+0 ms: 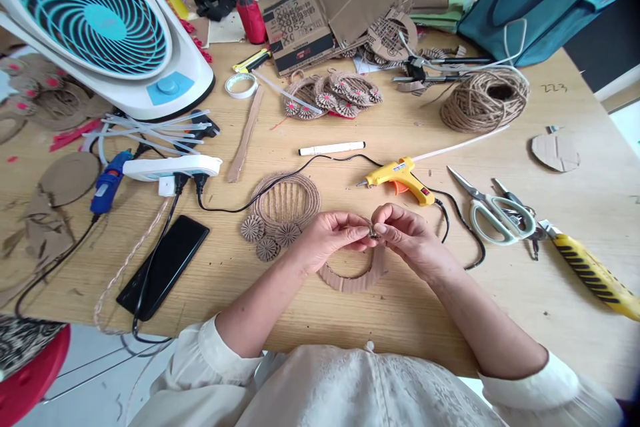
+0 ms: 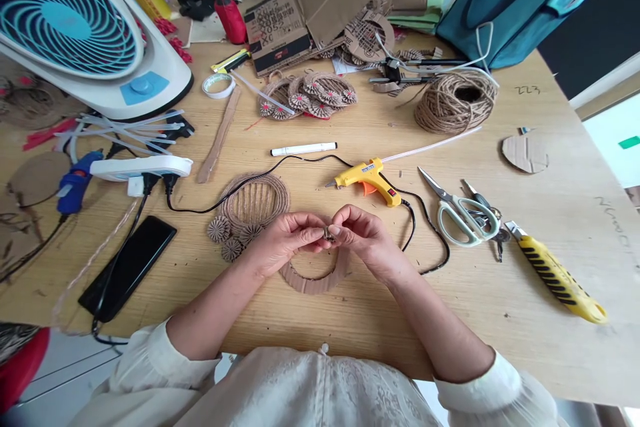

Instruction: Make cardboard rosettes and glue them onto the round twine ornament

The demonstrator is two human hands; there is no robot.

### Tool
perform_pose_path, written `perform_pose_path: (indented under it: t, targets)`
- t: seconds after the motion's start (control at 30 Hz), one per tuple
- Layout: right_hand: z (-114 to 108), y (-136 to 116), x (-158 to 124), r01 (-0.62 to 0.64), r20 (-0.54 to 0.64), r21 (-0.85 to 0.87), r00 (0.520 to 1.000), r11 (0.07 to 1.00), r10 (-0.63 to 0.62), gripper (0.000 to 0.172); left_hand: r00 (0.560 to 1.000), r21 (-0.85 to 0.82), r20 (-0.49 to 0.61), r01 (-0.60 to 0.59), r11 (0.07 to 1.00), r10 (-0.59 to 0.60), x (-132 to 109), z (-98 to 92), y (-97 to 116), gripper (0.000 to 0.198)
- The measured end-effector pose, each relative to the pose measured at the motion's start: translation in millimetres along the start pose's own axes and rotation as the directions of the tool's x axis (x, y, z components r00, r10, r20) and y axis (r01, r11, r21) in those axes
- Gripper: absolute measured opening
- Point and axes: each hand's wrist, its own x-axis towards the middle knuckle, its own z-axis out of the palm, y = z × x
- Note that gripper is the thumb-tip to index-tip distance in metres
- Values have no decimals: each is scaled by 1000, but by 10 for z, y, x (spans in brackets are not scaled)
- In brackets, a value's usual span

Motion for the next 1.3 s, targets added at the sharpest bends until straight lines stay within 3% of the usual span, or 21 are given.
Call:
perform_pose_path:
  t: [0.33, 0.63, 0.97, 1.17, 1.3]
  targets:
    - [8, 18, 0, 38, -3, -96, 999, 995, -39, 32, 1000, 46, 17, -6, 999, 5, -6, -20, -9, 38]
    - [36, 18, -5, 69, 5, 18, 998, 997, -69, 28, 1000, -24, -3, -4, 1000, 4, 27, 24, -49, 37]
    - [11, 39, 12, 101, -56, -141, 992, 985, -110, 32, 999, 2, 31, 18, 1000, -18, 26, -5, -50, 32]
    - [-60, -11, -6, 59, 68, -79, 996, 995, -53, 20, 999, -64, 5, 49, 997, -49, 6, -20, -7, 32]
    - [-58, -13, 9, 90, 49, -66, 995, 994, -87, 15, 998, -59, 19, 55, 997, -54, 6, -25, -5, 34]
